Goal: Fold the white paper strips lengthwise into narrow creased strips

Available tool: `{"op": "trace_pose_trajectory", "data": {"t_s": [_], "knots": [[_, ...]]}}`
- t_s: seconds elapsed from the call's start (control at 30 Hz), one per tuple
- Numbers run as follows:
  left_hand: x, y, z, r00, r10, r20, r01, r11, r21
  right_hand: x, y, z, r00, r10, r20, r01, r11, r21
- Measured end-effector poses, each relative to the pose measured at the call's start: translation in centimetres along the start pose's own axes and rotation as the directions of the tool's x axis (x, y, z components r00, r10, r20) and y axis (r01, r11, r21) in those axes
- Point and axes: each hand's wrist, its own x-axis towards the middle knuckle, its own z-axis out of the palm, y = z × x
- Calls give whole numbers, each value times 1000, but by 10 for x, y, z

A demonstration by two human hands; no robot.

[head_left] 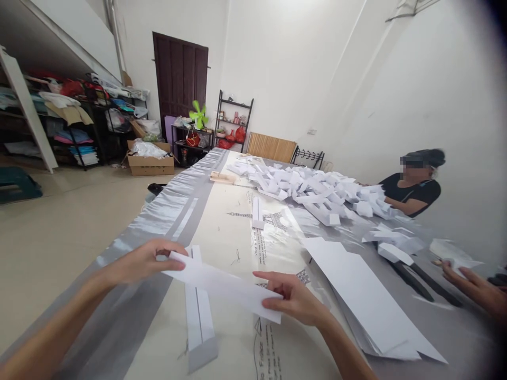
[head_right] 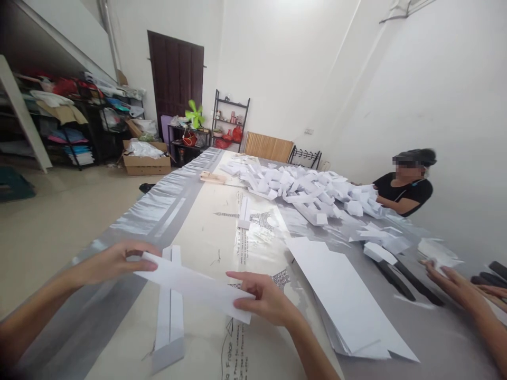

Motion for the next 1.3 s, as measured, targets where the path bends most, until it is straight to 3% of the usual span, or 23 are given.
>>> {"op": "trace_pose_trajectory", "data": {"t_s": [0.1,0.17,0.23,0.37,0.43,0.57,0.73,0.9,1.0,1.17,1.3], "knots": [[11,-13,12,982,-22,-187,13,999,-48,1,4,0,998,46,-32,-44,997,58],[17,-18,28,910,-16,-414,50,996,73,3,5,2,987,91,-132,-91,996,10],[19,-18,49,824,27,-566,138,959,247,5,7,6,959,144,-245,-162,985,-56],[17,-5,90,954,117,-277,20,894,448,6,5,18,936,183,-301,-230,965,-129],[18,2,107,958,148,-247,-2,861,508,4,1,29,950,185,-251,-222,966,-130],[27,5,124,932,209,-297,-5,825,566,-6,-10,50,993,106,-47,-112,982,-155],[35,-3,117,956,195,-217,-46,834,550,-16,-21,56,989,-100,108,138,887,-440],[39,-6,103,969,179,-173,-57,837,544,-15,-17,57,949,-262,176,307,643,-702],[44,-4,105,961,230,-156,-107,823,558,-13,-13,57,907,-360,220,399,563,-724],[49,1,112,953,268,-144,-129,785,607,-10,-9,59,873,-383,301,483,599,-639],[50,2,113,957,248,-150,-105,779,618,-8,-5,67,819,-473,325,555,512,-655]]}}
